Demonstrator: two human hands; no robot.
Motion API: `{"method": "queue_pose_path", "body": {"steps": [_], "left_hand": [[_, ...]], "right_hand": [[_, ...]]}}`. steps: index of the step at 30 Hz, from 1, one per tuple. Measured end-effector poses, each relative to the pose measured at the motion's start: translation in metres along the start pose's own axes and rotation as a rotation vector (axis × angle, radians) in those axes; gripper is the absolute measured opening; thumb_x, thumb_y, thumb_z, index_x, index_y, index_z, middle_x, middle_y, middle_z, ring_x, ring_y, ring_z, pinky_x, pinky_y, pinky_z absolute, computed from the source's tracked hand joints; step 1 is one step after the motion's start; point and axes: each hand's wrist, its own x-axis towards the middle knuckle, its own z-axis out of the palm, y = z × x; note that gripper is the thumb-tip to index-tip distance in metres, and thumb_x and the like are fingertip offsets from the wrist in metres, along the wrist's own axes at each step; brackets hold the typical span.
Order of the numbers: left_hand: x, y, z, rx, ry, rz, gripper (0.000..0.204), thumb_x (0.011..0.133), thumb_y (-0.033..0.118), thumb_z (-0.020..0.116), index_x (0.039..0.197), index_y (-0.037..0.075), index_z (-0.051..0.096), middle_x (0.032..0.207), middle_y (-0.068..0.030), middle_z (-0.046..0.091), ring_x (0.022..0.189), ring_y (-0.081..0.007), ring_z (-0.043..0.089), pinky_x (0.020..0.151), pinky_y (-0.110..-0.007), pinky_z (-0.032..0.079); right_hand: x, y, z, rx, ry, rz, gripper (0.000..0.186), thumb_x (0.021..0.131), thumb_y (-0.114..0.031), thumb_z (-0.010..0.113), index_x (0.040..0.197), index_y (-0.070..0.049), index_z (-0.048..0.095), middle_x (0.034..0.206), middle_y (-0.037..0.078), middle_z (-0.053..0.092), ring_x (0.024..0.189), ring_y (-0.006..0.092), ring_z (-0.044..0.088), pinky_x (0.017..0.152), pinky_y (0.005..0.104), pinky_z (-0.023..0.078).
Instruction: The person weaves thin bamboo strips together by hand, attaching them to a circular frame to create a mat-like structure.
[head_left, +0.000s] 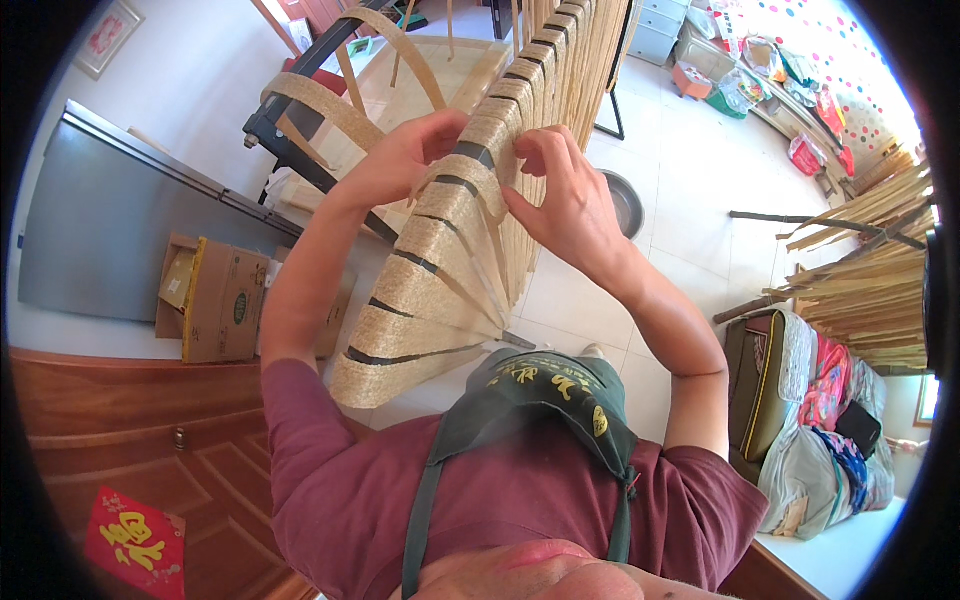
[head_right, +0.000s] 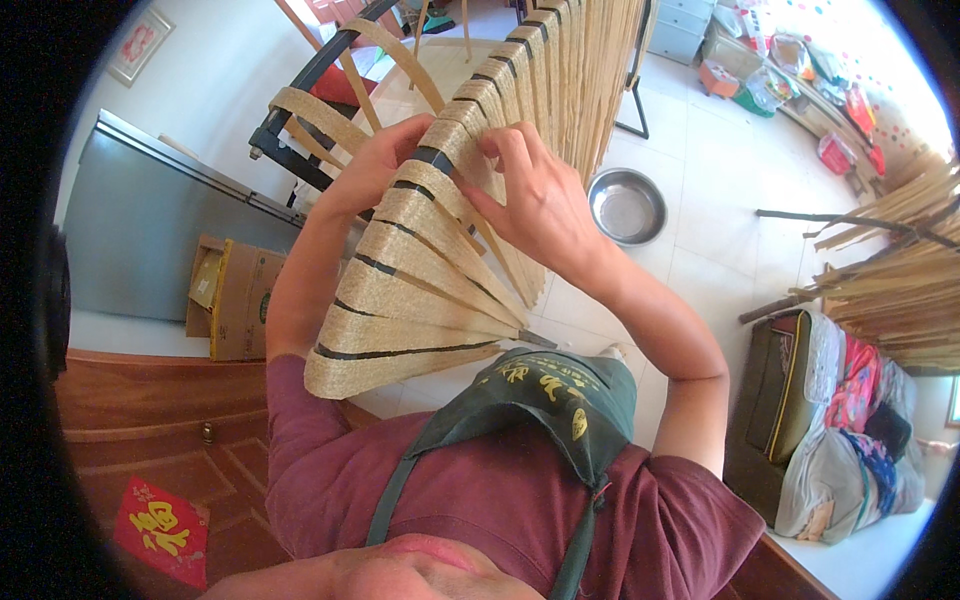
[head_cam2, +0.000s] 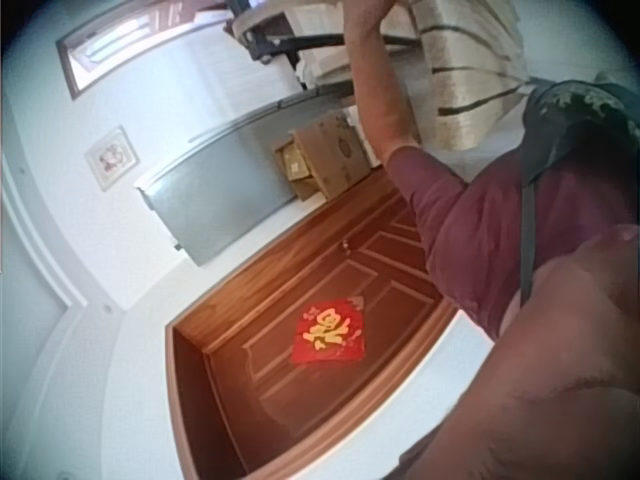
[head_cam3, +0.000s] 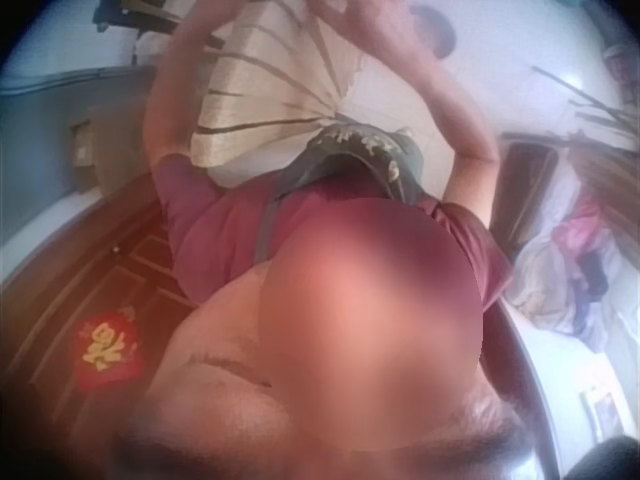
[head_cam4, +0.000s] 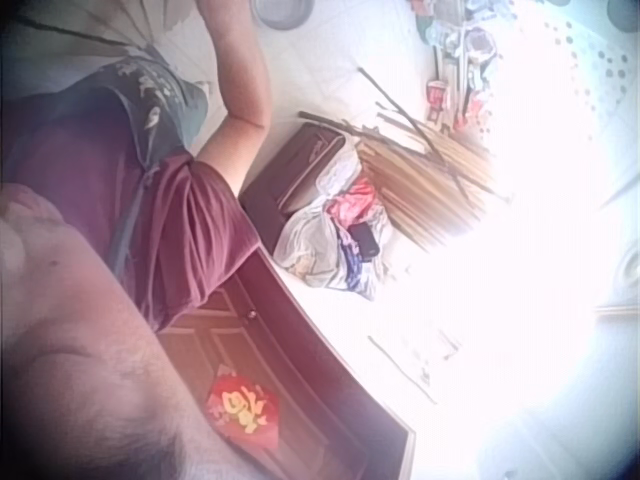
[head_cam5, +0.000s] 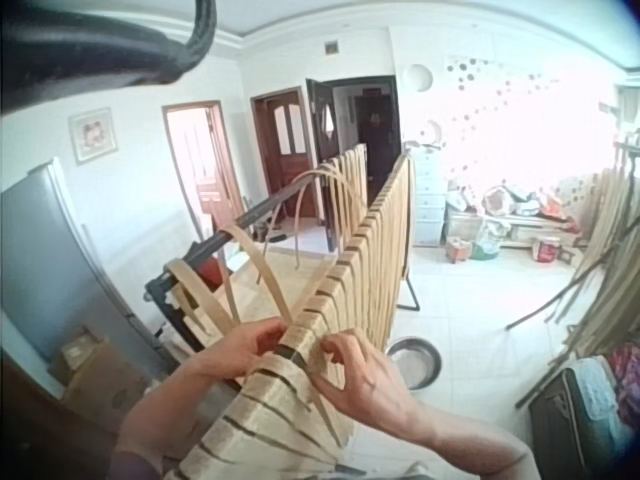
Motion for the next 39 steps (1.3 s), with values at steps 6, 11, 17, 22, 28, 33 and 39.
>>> {"method": "queue_pose_path", "body": {"steps": [6, 11, 17, 22, 28, 33, 39], "left_hand": [[0.005, -0.024, -0.015, 0.008, 0.008, 0.089, 0.048, 0.088, 0.0, 0.074, 0.132, 0.005, 0.056, 0.122, -0.0026, 0.063, 0.118, -0.0131, 0.061, 0.101, -0.03, 0.049], [0.003, -0.008, -0.019, -0.057, 0.106, 0.3, 0.043, 0.092, -0.005, 0.065, 0.133, 0.005, 0.055, 0.119, -0.0023, 0.059, 0.112, -0.0124, 0.061, 0.094, -0.029, 0.053], [-0.001, 0.017, -0.037, 0.232, 0.075, 0.491, 0.024, 0.097, -0.003, 0.063, 0.12, 0.003, 0.064, 0.116, -0.0041, 0.06, 0.101, -0.0094, 0.063, 0.086, -0.026, 0.053], [-0.003, 0.042, -0.04, 0.193, 0.007, 0.265, 0.019, 0.101, 0.006, 0.062, 0.118, 0.001, 0.064, 0.109, -0.0039, 0.063, 0.093, -0.008, 0.061, 0.081, -0.025, 0.051], [0.007, 0.033, -0.028, -0.193, -0.114, 0.184, 0.023, 0.101, 0.016, 0.06, 0.119, 0.002, 0.056, 0.093, -0.0005, 0.061, 0.08, -0.0075, 0.056, 0.079, -0.025, 0.047], [0.006, 0.024, -0.025, -0.295, -0.13, 0.099, 0.02, 0.099, 0.019, 0.06, 0.112, 0.005, 0.054, 0.086, 0.0026, 0.054, 0.072, -0.0056, 0.049, 0.072, -0.022, 0.044], [0.004, 0.012, -0.022, -0.262, -0.073, -0.018, 0.017, 0.102, 0.02, 0.058, 0.108, 0.005, 0.057, 0.087, 0.0034, 0.055, 0.078, -0.0053, 0.05, 0.075, -0.022, 0.044]], "right_hand": [[0.0, 0.004, 0.001, 0.092, 0.016, 0.008, 0.037, 0.083, -0.001, 0.062, 0.118, 0.0, 0.05, 0.106, 0.019, 0.063, 0.094, 0.037, 0.068, 0.076, 0.0445, 0.058], [0.009, -0.002, -0.017, 0.133, 0.02, 0.02, 0.049, 0.085, -0.001, 0.063, 0.131, -0.004, 0.047, 0.101, 0.019, 0.06, 0.081, 0.0381, 0.068, 0.072, 0.0426, 0.059], [0.035, -0.008, -0.039, -0.013, 0.027, -0.26, 0.024, 0.091, -0.01, 0.072, 0.114, -0.007, 0.07, 0.088, 0.011, 0.063, 0.069, 0.0236, 0.066, 0.062, 0.0329, 0.055], [0.051, -0.017, -0.065, 0.448, -0.327, 0.253, 0.024, 0.102, -0.022, 0.064, 0.109, -0.001, 0.074, 0.079, 0.002, 0.066, 0.069, 0.0073, 0.06, 0.063, 0.0229, 0.049], [0.043, 0.001, -0.051, 0.831, -0.43, 0.451, 0.034, 0.105, -0.03, 0.058, 0.104, 0.0, 0.075, 0.084, 0.0, 0.068, 0.083, 0.0078, 0.06, 0.083, 0.0233, 0.046], [0.033, 0.003, -0.041, 0.942, -0.454, 0.513, 0.036, 0.105, -0.03, 0.056, 0.102, 0.001, 0.075, 0.08, 0.001, 0.068, 0.082, 0.0083, 0.059, 0.083, 0.0255, 0.045], [0.032, 0.003, -0.037, 0.91, -0.509, 0.56, 0.041, 0.109, -0.03, 0.05, 0.1, 0.003, 0.071, 0.074, 0.003, 0.065, 0.084, 0.0134, 0.065, 0.089, 0.0281, 0.049]]}}
